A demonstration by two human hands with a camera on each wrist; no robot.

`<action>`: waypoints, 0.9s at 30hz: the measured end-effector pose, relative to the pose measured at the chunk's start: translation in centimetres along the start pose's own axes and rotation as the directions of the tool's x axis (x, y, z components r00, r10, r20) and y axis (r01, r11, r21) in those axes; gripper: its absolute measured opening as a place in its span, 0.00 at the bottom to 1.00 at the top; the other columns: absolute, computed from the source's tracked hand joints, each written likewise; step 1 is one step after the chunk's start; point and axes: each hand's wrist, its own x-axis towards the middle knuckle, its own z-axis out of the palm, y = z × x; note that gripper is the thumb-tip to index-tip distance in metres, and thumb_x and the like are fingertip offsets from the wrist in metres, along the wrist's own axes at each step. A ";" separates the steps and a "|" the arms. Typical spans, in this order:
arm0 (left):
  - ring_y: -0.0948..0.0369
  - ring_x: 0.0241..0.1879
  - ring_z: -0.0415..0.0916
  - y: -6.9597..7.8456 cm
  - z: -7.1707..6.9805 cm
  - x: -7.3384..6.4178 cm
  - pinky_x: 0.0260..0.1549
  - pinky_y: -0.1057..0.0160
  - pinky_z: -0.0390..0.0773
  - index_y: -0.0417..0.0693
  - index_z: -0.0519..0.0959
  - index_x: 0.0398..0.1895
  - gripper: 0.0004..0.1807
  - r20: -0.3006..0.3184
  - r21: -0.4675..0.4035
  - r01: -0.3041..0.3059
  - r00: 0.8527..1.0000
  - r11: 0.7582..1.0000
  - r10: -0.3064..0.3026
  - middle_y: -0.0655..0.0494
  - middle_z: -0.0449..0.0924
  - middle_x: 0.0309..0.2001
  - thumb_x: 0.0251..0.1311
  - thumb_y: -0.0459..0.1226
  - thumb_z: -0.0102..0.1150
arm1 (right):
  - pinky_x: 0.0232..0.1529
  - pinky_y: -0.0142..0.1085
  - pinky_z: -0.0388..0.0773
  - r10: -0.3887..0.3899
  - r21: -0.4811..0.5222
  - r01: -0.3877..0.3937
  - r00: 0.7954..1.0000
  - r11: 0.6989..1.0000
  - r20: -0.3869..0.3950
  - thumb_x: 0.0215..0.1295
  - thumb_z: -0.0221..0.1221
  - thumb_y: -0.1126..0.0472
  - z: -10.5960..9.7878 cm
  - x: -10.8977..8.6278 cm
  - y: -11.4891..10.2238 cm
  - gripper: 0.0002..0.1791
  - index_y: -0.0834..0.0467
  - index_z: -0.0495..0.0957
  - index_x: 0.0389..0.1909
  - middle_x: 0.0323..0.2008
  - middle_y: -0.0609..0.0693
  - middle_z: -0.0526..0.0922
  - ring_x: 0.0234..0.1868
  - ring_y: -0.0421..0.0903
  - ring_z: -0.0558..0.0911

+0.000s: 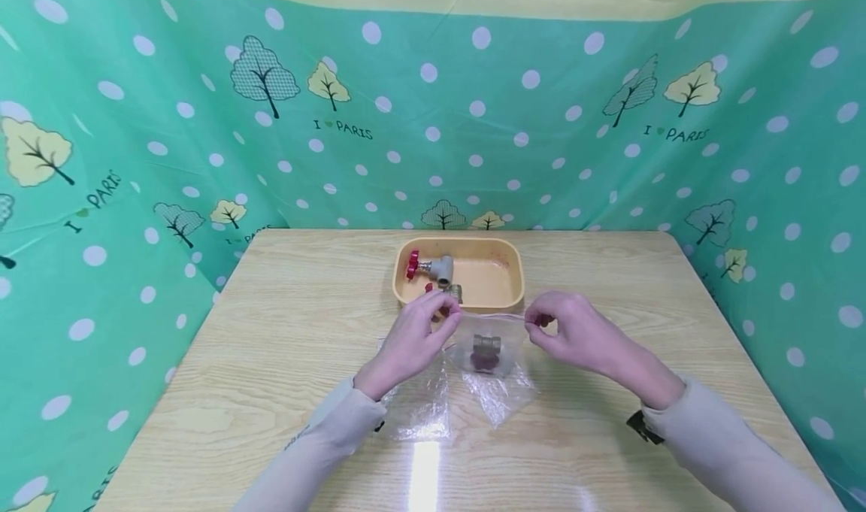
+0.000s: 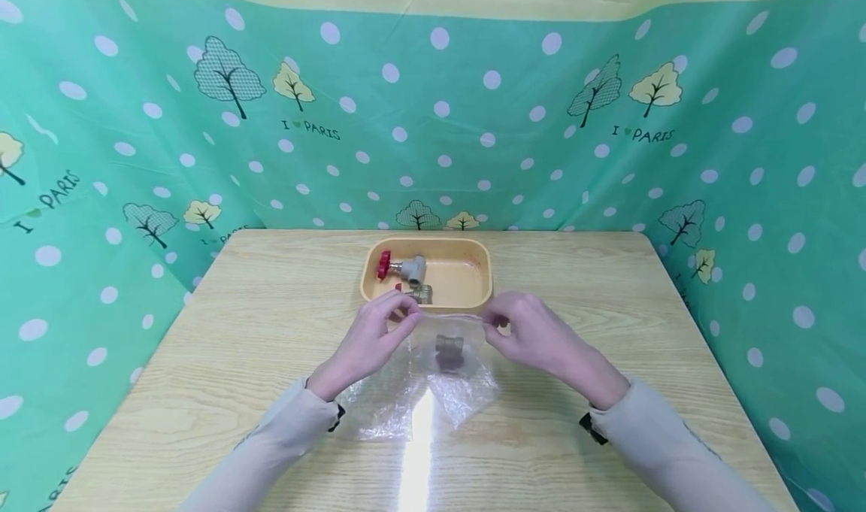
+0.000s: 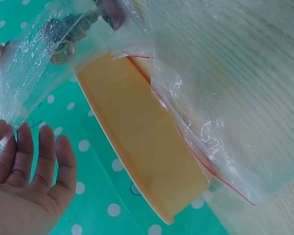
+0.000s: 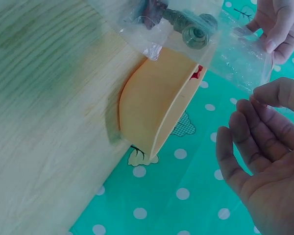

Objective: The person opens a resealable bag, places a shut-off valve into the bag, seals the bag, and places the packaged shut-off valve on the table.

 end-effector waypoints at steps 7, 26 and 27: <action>0.63 0.45 0.78 -0.1 0.1 0.1 0.47 0.59 0.82 0.49 0.82 0.40 0.02 -0.005 -0.008 -0.014 1.000 1.000 0.014 0.60 0.82 0.43 0.74 0.34 0.61 | 0.35 0.34 0.85 0.022 0.005 -0.022 1.000 1.000 0.004 0.58 0.68 0.74 0.2 0.3 -0.2 0.10 0.55 0.86 0.33 0.31 0.41 0.84 0.33 0.39 0.82; 0.62 0.45 0.79 -0.1 0.1 0.1 0.48 0.57 0.83 0.47 0.82 0.42 0.03 0.002 -0.005 -0.012 1.000 1.000 0.012 0.60 0.82 0.43 0.75 0.35 0.60 | 0.36 0.37 0.86 0.028 0.039 -0.029 0.999 0.999 0.020 0.59 0.68 0.75 1.0 1.2 -0.4 0.08 0.60 0.87 0.34 0.31 0.44 0.85 0.34 0.39 0.83; 0.62 0.45 0.79 -0.1 0.1 0.1 0.48 0.57 0.83 0.46 0.82 0.42 0.03 0.003 -0.007 -0.011 1.000 1.000 0.011 0.60 0.82 0.43 0.75 0.35 0.60 | 0.36 0.37 0.87 0.030 0.039 -0.031 0.999 0.999 0.021 0.59 0.69 0.75 1.0 1.3 -0.5 0.08 0.60 0.87 0.34 0.31 0.44 0.85 0.34 0.39 0.83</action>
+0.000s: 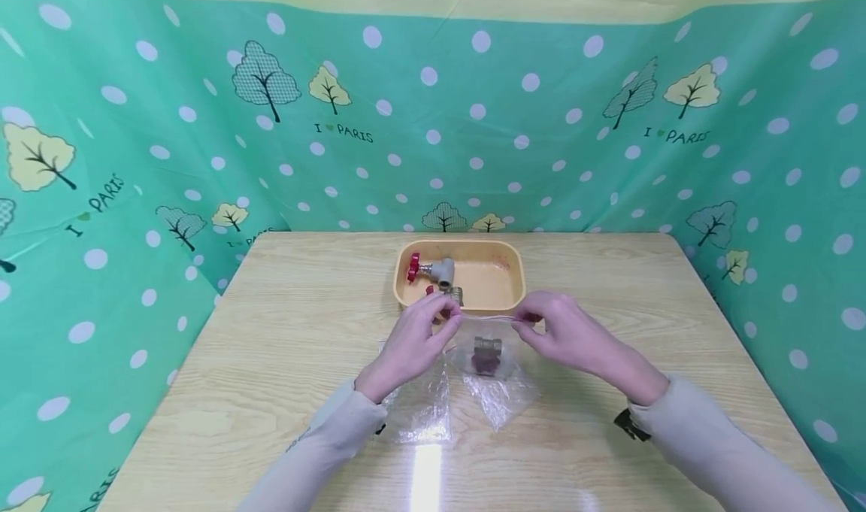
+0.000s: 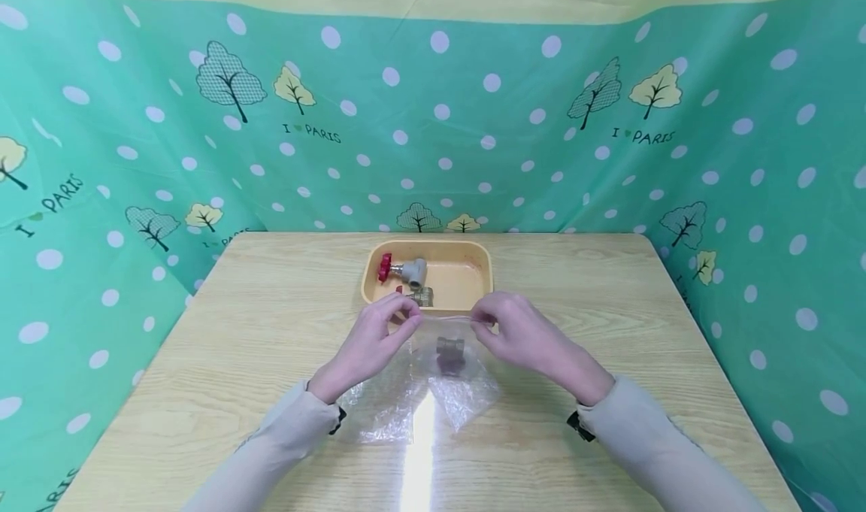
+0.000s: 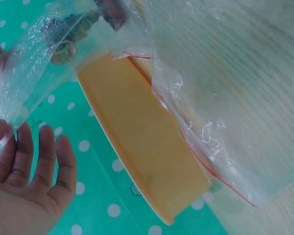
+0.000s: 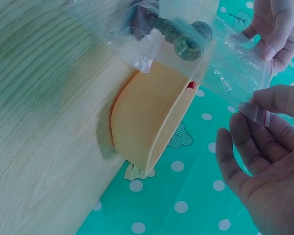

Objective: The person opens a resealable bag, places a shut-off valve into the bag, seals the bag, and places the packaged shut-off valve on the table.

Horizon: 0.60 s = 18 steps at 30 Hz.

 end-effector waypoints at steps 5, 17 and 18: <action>0.62 0.45 0.79 0.0 0.1 0.1 0.47 0.58 0.82 0.48 0.82 0.41 0.02 -0.005 -0.002 0.001 1.000 1.000 -0.001 0.60 0.82 0.43 0.74 0.34 0.61 | 0.35 0.38 0.86 0.019 -0.004 -0.019 1.000 1.000 0.007 0.60 0.70 0.72 0.0 0.3 -0.2 0.06 0.59 0.87 0.34 0.30 0.43 0.85 0.33 0.38 0.82; 0.63 0.45 0.78 0.0 0.1 0.0 0.47 0.59 0.82 0.48 0.83 0.42 0.03 0.001 -0.005 0.023 1.000 1.000 -0.023 0.61 0.82 0.43 0.74 0.35 0.61 | 0.38 0.35 0.86 0.005 -0.027 -0.005 1.000 1.000 0.020 0.61 0.71 0.74 0.5 0.9 -0.8 0.05 0.62 0.87 0.35 0.31 0.48 0.87 0.34 0.42 0.86; 0.63 0.45 0.78 0.0 0.1 0.0 0.47 0.59 0.82 0.48 0.83 0.42 0.03 0.001 -0.005 0.024 1.000 1.000 -0.024 0.61 0.82 0.43 0.74 0.35 0.61 | 0.39 0.35 0.86 0.011 -0.028 -0.011 1.000 1.000 0.024 0.61 0.71 0.73 0.5 0.9 -0.9 0.05 0.62 0.87 0.36 0.32 0.49 0.88 0.34 0.43 0.86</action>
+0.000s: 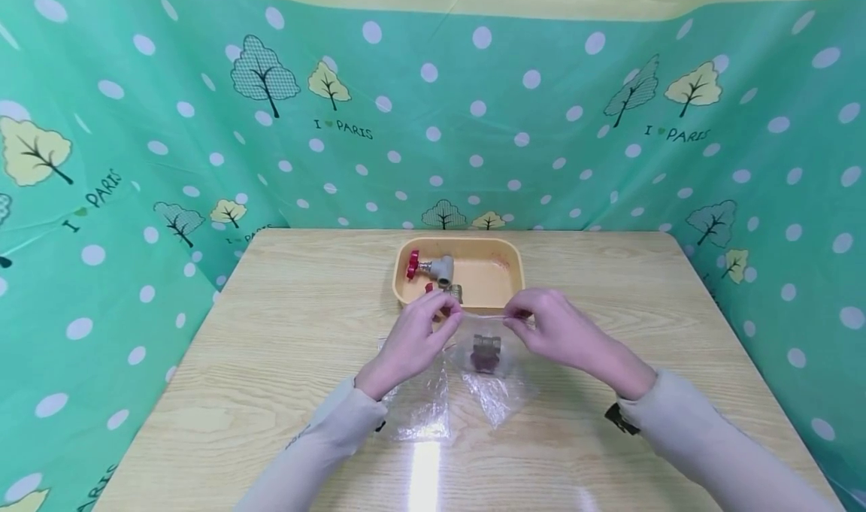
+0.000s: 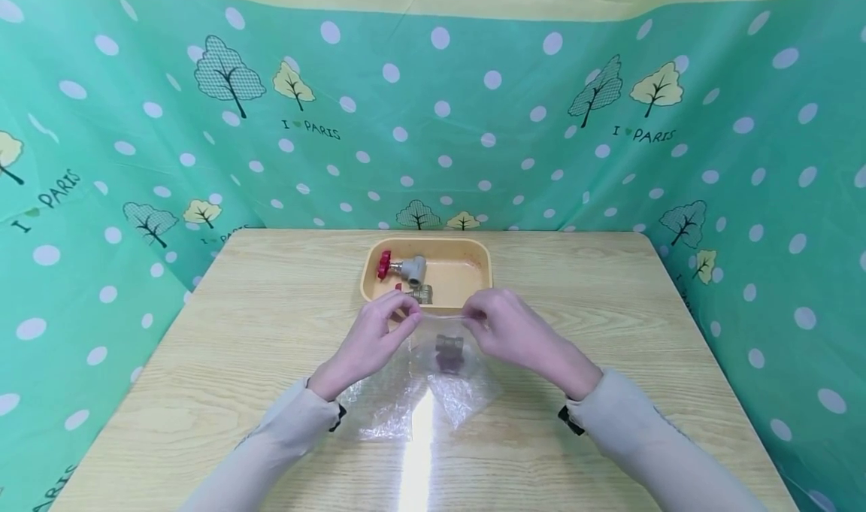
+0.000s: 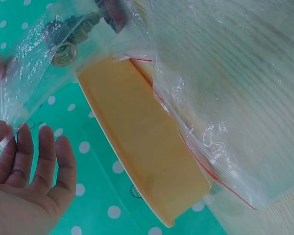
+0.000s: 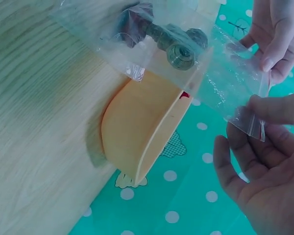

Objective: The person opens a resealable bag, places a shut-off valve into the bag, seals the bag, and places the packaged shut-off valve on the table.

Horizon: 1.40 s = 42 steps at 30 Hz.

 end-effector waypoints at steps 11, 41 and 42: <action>0.62 0.46 0.78 0.2 0.1 0.0 0.47 0.59 0.82 0.45 0.83 0.42 0.04 0.006 0.002 -0.009 1.000 1.000 0.009 0.61 0.82 0.42 0.75 0.35 0.60 | 0.32 0.31 0.83 -0.041 0.029 0.041 0.999 0.999 0.023 0.64 0.70 0.73 0.6 1.1 -0.5 0.05 0.61 0.85 0.34 0.30 0.47 0.85 0.30 0.38 0.81; 0.60 0.47 0.80 0.0 0.1 0.2 0.46 0.59 0.81 0.47 0.86 0.43 0.04 -0.011 0.051 -0.087 0.996 0.995 0.087 0.58 0.86 0.45 0.73 0.37 0.64 | 0.31 0.30 0.82 -0.124 -0.016 0.125 0.991 0.992 0.042 0.61 0.71 0.74 1.1 2.3 -1.2 0.07 0.60 0.86 0.31 0.28 0.45 0.85 0.29 0.38 0.81; 0.60 0.47 0.80 0.1 0.1 0.2 0.46 0.59 0.81 0.47 0.86 0.43 0.04 -0.015 0.056 -0.089 0.996 0.994 0.090 0.58 0.86 0.45 0.73 0.37 0.64 | 0.30 0.30 0.81 -0.109 -0.010 0.109 0.993 0.994 0.051 0.61 0.71 0.73 1.0 2.3 -1.2 0.06 0.60 0.87 0.32 0.28 0.45 0.85 0.28 0.38 0.80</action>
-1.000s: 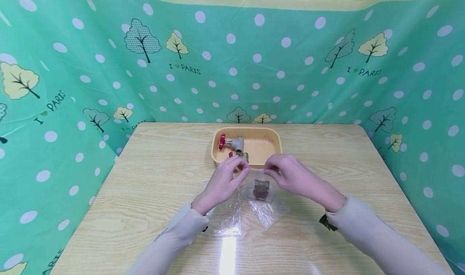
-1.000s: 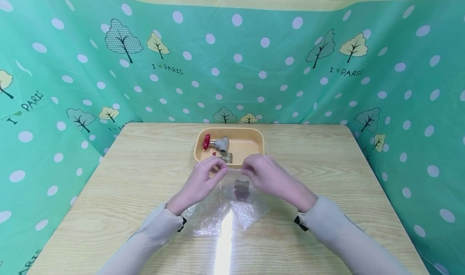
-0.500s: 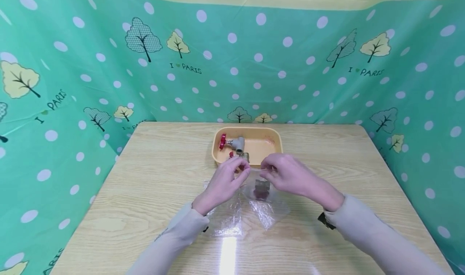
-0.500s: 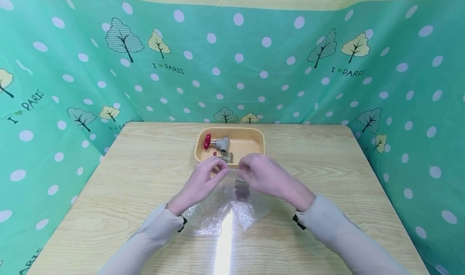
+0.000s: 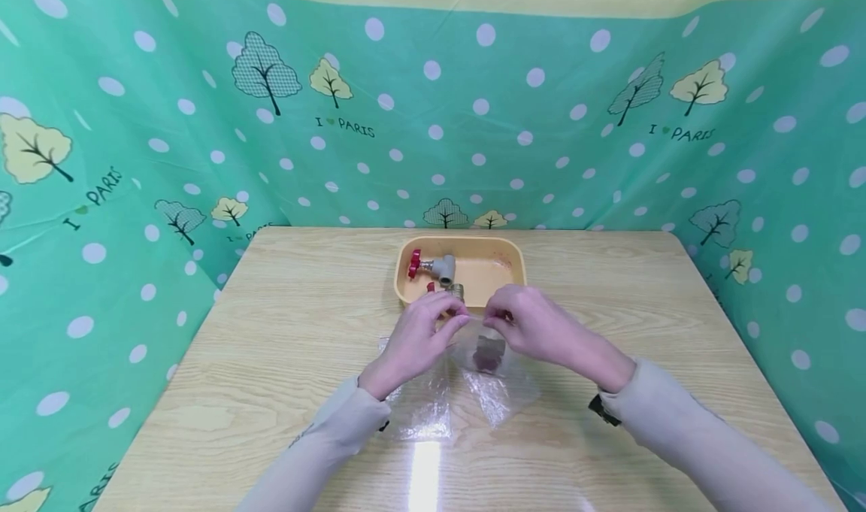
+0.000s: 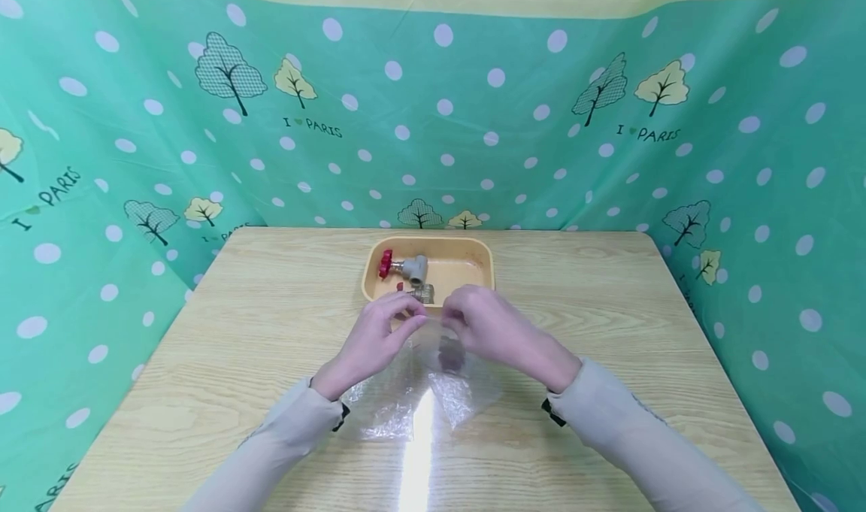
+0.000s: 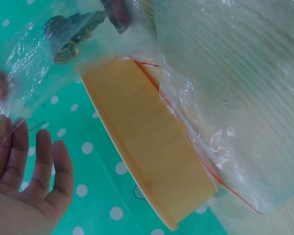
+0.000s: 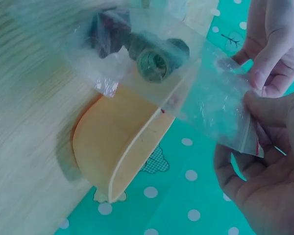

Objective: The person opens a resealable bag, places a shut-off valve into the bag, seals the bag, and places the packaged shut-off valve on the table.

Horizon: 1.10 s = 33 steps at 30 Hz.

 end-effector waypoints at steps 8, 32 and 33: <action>0.61 0.46 0.81 0.0 -0.2 0.0 0.46 0.61 0.83 0.47 0.86 0.43 0.05 -0.008 -0.012 0.027 1.000 1.000 -0.028 0.58 0.87 0.45 0.73 0.38 0.65 | 0.26 0.29 0.79 0.080 -0.007 -0.080 0.994 0.997 0.078 0.64 0.72 0.69 -0.7 -0.3 -0.1 0.05 0.58 0.86 0.31 0.26 0.42 0.83 0.24 0.34 0.76; 0.63 0.45 0.80 -0.8 -0.6 -0.9 0.45 0.61 0.84 0.45 0.84 0.45 0.04 -0.024 -0.109 0.063 0.998 0.992 -0.066 0.60 0.83 0.43 0.73 0.32 0.61 | 0.26 0.29 0.79 0.083 -0.006 -0.082 0.996 0.997 0.021 0.61 0.72 0.71 -0.4 -0.5 -0.7 0.05 0.60 0.88 0.31 0.26 0.44 0.84 0.25 0.35 0.77; 0.63 0.44 0.80 -0.8 -0.6 -0.9 0.45 0.61 0.84 0.45 0.84 0.45 0.04 -0.025 -0.113 0.068 0.997 0.991 -0.072 0.60 0.83 0.43 0.73 0.31 0.61 | 0.26 0.29 0.79 0.080 -0.002 -0.080 0.997 0.997 0.018 0.61 0.72 0.72 -0.5 -0.6 -0.7 0.05 0.60 0.88 0.30 0.26 0.44 0.84 0.25 0.35 0.77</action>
